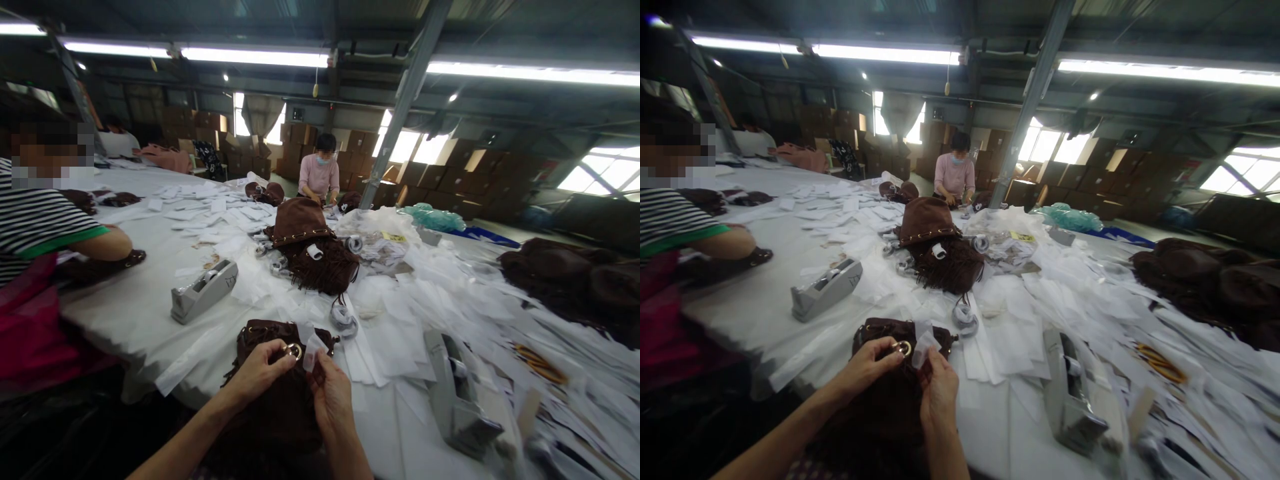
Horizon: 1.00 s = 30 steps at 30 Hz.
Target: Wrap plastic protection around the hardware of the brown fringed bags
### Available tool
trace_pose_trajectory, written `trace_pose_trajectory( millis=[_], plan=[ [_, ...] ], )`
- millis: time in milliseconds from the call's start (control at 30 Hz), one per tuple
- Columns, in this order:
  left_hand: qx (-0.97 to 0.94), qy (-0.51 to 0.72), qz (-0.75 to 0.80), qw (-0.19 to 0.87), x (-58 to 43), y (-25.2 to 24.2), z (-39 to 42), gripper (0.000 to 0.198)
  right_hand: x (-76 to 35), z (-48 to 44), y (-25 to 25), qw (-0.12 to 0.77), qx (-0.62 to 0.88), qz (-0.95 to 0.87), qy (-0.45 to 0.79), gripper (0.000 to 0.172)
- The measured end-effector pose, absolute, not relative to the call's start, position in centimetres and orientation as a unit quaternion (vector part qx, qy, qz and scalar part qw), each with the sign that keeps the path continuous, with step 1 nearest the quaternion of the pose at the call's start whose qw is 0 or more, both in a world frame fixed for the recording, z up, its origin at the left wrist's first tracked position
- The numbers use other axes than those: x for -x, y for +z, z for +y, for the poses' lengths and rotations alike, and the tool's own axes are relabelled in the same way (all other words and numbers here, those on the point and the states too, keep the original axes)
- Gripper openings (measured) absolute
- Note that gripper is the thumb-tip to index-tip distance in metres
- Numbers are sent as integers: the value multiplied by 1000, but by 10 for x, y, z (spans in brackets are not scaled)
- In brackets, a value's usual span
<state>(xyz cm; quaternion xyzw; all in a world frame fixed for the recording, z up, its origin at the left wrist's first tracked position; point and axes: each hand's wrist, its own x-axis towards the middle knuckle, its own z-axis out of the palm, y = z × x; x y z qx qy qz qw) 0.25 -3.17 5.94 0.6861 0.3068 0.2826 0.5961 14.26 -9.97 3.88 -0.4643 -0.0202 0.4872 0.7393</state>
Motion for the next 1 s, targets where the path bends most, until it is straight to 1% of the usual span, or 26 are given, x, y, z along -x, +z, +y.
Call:
trace_pose_trajectory(
  millis=[200,500,700,867,933,1000],
  plan=[
    [-696,277,277,601,0,57,-33,28,-139,-101,41,752,462,-38,469,27],
    [-727,257,292,566,-1,61,-33,29,-133,-94,42,779,458,-31,428,26],
    [-718,252,289,581,-2,61,-32,26,-129,-93,41,781,462,-36,418,28],
    [-721,217,245,611,3,63,-26,21,-126,-93,41,772,467,-80,424,30],
    [-723,218,232,613,4,65,-22,23,-127,-93,44,767,468,-97,428,29],
    [-714,230,232,619,4,68,-18,30,-129,-92,49,762,464,-109,439,28]
  ],
)
